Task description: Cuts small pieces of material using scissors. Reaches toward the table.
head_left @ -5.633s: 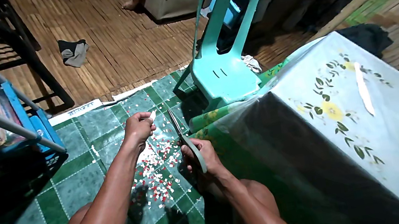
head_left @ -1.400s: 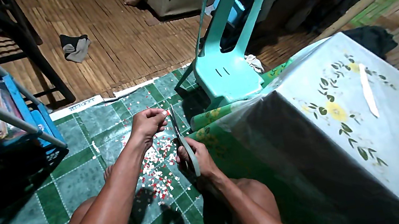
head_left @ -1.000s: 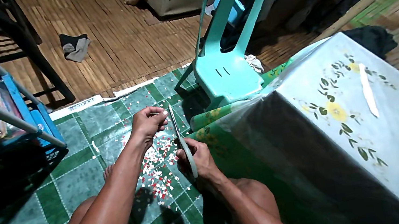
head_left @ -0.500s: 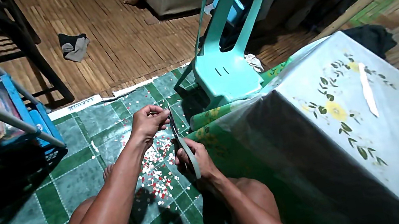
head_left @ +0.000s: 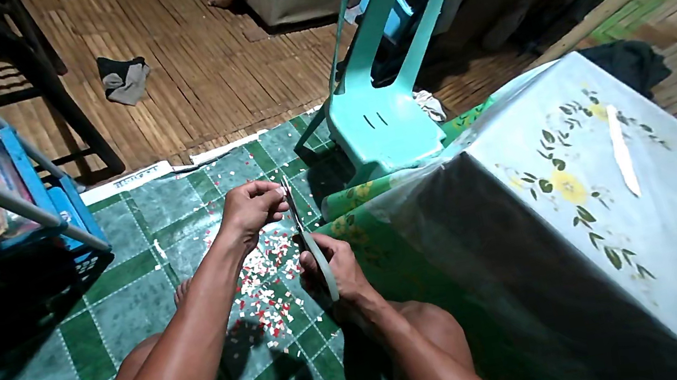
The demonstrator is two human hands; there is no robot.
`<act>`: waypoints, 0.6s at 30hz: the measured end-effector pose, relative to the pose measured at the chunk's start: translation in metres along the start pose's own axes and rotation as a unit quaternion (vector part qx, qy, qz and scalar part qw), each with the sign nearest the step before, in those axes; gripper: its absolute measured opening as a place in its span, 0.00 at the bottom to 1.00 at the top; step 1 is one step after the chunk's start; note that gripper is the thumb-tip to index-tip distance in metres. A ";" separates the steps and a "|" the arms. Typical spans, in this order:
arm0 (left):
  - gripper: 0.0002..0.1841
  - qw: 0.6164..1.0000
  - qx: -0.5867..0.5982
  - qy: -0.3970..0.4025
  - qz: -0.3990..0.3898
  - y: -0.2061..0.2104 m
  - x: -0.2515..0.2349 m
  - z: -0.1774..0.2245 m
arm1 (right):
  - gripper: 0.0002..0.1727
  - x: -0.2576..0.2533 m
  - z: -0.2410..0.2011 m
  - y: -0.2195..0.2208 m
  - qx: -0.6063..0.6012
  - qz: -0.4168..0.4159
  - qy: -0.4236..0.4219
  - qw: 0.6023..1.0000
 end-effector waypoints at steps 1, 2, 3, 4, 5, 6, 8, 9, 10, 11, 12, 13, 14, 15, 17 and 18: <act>0.07 1.000 0.000 -0.001 0.000 0.000 0.000 0.000 | 0.28 0.000 0.000 0.000 0.001 0.000 -0.001 1.000; 0.08 1.000 -0.001 -0.001 0.000 0.000 0.000 0.000 | 0.28 0.000 0.000 0.000 0.001 0.000 -0.001 1.000; 0.08 1.000 -0.001 0.000 0.000 0.000 0.000 0.000 | 0.28 0.000 0.000 0.000 0.001 0.000 -0.002 1.000; 0.07 1.000 -0.002 0.000 0.000 0.000 0.000 0.000 | 0.28 0.000 0.000 0.000 0.000 0.001 -0.003 1.000; 0.07 1.000 -0.003 0.000 0.001 0.000 0.000 0.000 | 0.28 0.000 0.000 0.000 0.001 0.001 -0.004 1.000; 0.07 1.000 -0.005 0.000 0.001 0.000 0.000 0.000 | 0.27 0.000 0.000 0.000 0.003 0.001 -0.004 1.000; 0.07 1.000 -0.010 0.001 0.001 0.000 0.000 0.000 | 0.27 0.000 0.000 0.000 0.003 0.004 -0.002 1.000; 0.07 1.000 -0.010 0.002 0.002 0.000 0.000 0.000 | 0.26 0.000 0.000 0.000 0.005 0.007 0.000 1.000; 0.07 1.000 -0.010 0.002 0.003 0.000 0.000 0.000 | 0.26 0.000 0.001 0.000 0.007 0.009 0.002 1.000; 0.07 1.000 -0.010 0.002 0.004 0.000 -0.001 -0.001 | 0.26 0.000 0.001 0.000 0.008 0.010 0.006 1.000; 0.07 1.000 -0.011 0.002 0.003 0.000 -0.001 -0.001 | 0.26 0.000 0.002 0.000 0.006 0.010 0.009 1.000; 0.08 1.000 -0.013 0.002 0.003 0.000 -0.001 -0.001 | 0.25 0.000 0.002 0.000 0.003 0.009 0.012 1.000; 0.08 1.000 -0.014 0.001 0.003 0.000 0.000 -0.001 | 0.25 0.000 0.003 0.001 -0.001 0.010 0.014 1.000; 0.08 1.000 -0.015 0.000 0.003 0.001 0.000 -0.001 | 0.25 0.000 0.003 0.001 -0.004 0.010 0.016 1.000; 0.08 1.000 -0.014 -0.001 0.003 0.001 0.001 -0.001 | 0.26 0.000 0.002 0.001 -0.004 0.012 0.018 1.000; 0.08 1.000 -0.013 -0.002 0.003 0.001 0.001 0.000 | 0.26 0.000 0.002 0.001 -0.002 0.014 0.019 1.000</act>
Point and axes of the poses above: each hand's wrist, its own x-axis away from the middle knuckle, its own y-axis out of the palm, z = x × y, the point moved 4 cm from there along -x, towards the middle knuckle, and after that the axes turned 2 degrees about z, right-handed, at the moved point
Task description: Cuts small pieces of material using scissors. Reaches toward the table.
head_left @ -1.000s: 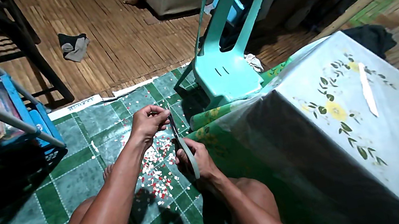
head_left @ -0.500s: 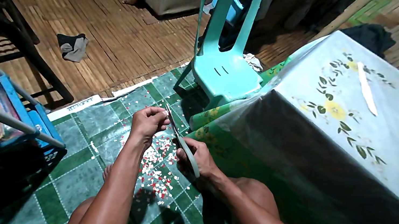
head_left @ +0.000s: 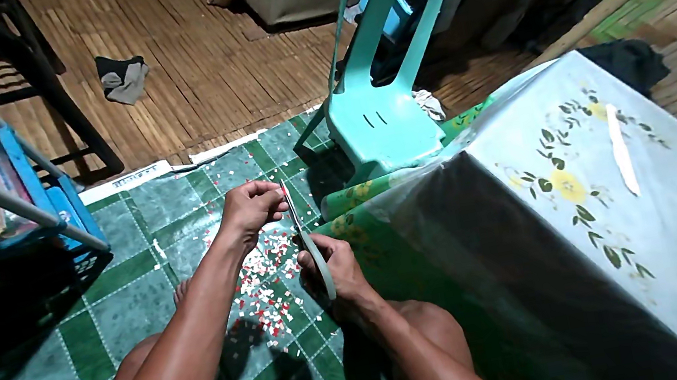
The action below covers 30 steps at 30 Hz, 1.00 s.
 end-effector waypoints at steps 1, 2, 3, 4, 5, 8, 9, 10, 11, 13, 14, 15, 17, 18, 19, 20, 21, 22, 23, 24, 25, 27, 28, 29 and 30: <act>0.08 1.000 0.000 0.000 0.001 0.000 0.000 0.000 | 0.26 0.000 -0.001 0.000 0.000 0.001 0.001 1.000; 0.07 1.000 -0.001 0.001 0.001 0.000 -0.001 0.000 | 0.25 0.000 -0.001 -0.001 -0.002 0.002 0.000 1.000; 0.07 1.000 -0.003 0.002 0.002 0.000 -0.001 -0.001 | 0.25 0.000 -0.001 -0.001 -0.004 0.003 -0.002 1.000; 0.07 1.000 -0.006 0.004 0.004 -0.001 -0.002 -0.001 | 0.24 0.000 -0.001 -0.002 -0.005 0.003 -0.002 1.000; 0.07 1.000 -0.011 0.006 0.007 -0.002 -0.002 -0.001 | 0.24 0.000 -0.002 -0.003 -0.006 0.005 -0.002 1.000; 0.07 1.000 -0.020 0.011 0.010 -0.002 -0.004 -0.002 | 0.26 0.001 -0.003 -0.005 -0.006 0.007 0.000 1.000; 0.07 1.000 -0.022 0.010 0.012 -0.002 -0.004 -0.002 | 0.28 0.001 -0.002 -0.007 -0.008 0.007 -0.004 1.000; 0.07 1.000 -0.024 0.009 0.013 -0.001 -0.004 -0.002 | 0.29 0.001 -0.002 -0.008 -0.009 0.006 -0.008 1.000; 0.07 1.000 -0.026 0.007 0.015 0.000 -0.004 -0.002 | 0.29 0.001 -0.001 -0.009 -0.012 0.004 -0.011 1.000; 0.07 0.999 -0.034 0.007 0.017 0.000 -0.003 -0.001 | 0.29 0.001 -0.001 -0.009 -0.013 -0.003 -0.009 1.000; 0.07 0.999 -0.041 0.009 0.016 0.000 -0.002 -0.001 | 0.27 0.001 0.000 -0.010 -0.006 -0.005 -0.005 1.000; 0.09 0.998 -0.054 0.013 0.009 0.000 -0.002 -0.002 | 0.26 0.001 0.001 -0.011 0.013 -0.005 0.002 1.000; 0.11 0.996 -0.089 0.023 -0.005 0.001 -0.001 -0.003 | 0.29 -0.002 0.010 -0.017 0.104 -0.012 0.027 0.994; 0.11 0.994 -0.101 0.028 -0.004 0.002 -0.003 -0.003 | 0.31 -0.002 0.014 -0.022 0.169 -0.026 0.045 0.984; 0.10 0.993 -0.115 0.033 -0.001 0.004 -0.004 -0.002 | 0.33 -0.001 0.017 -0.026 0.237 -0.044 0.062 0.968; 0.10 0.991 -0.127 0.037 0.004 0.007 -0.004 -0.003 | 0.33 0.001 0.021 -0.030 0.307 -0.063 0.073 0.947; 0.09 0.989 -0.139 0.042 0.007 0.010 -0.003 -0.003 | 0.32 0.004 0.024 -0.033 0.370 -0.081 0.081 0.922; 0.09 0.988 -0.150 0.047 0.010 0.014 -0.002 -0.005 | 0.31 0.008 0.026 -0.035 0.419 -0.101 0.088 0.898; 0.09 0.986 -0.160 0.053 0.010 0.018 0.001 -0.008 | 0.30 0.012 0.028 -0.037 0.451 -0.120 0.092 0.879; 0.09 0.984 -0.169 0.061 0.011 0.023 0.005 -0.012 | 0.29 0.016 0.031 -0.038 0.469 -0.137 0.092 0.868; 0.09 0.981 -0.182 0.070 0.010 0.027 0.009 -0.017 | 0.27 0.019 0.033 -0.039 0.477 -0.153 0.093 0.860; 0.09 0.975 -0.205 0.084 0.003 0.038 0.021 -0.029 | 0.26 0.024 0.038 -0.043 0.476 -0.181 0.096 0.855; 0.09 0.973 -0.216 0.087 0.002 0.045 0.029 -0.034 | 0.25 0.027 0.039 -0.046 0.475 -0.190 0.095 0.854; 0.09 0.970 -0.226 0.094 0.007 0.053 0.038 -0.038 | 0.24 0.029 0.039 -0.050 0.472 -0.194 0.095 0.854; 0.09 0.965 -0.237 0.109 0.016 0.061 0.048 -0.042 | 0.23 0.033 0.039 -0.053 0.469 -0.195 0.095 0.856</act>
Point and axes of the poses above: each hand's wrist, its own x-axis away from the middle knuckle, its own y-axis out of the palm, z = x × y, the point moved 4 cm from there along -x, towards the middle knuckle, and after that the axes turned 2 degrees about z, right-handed, at the moved point
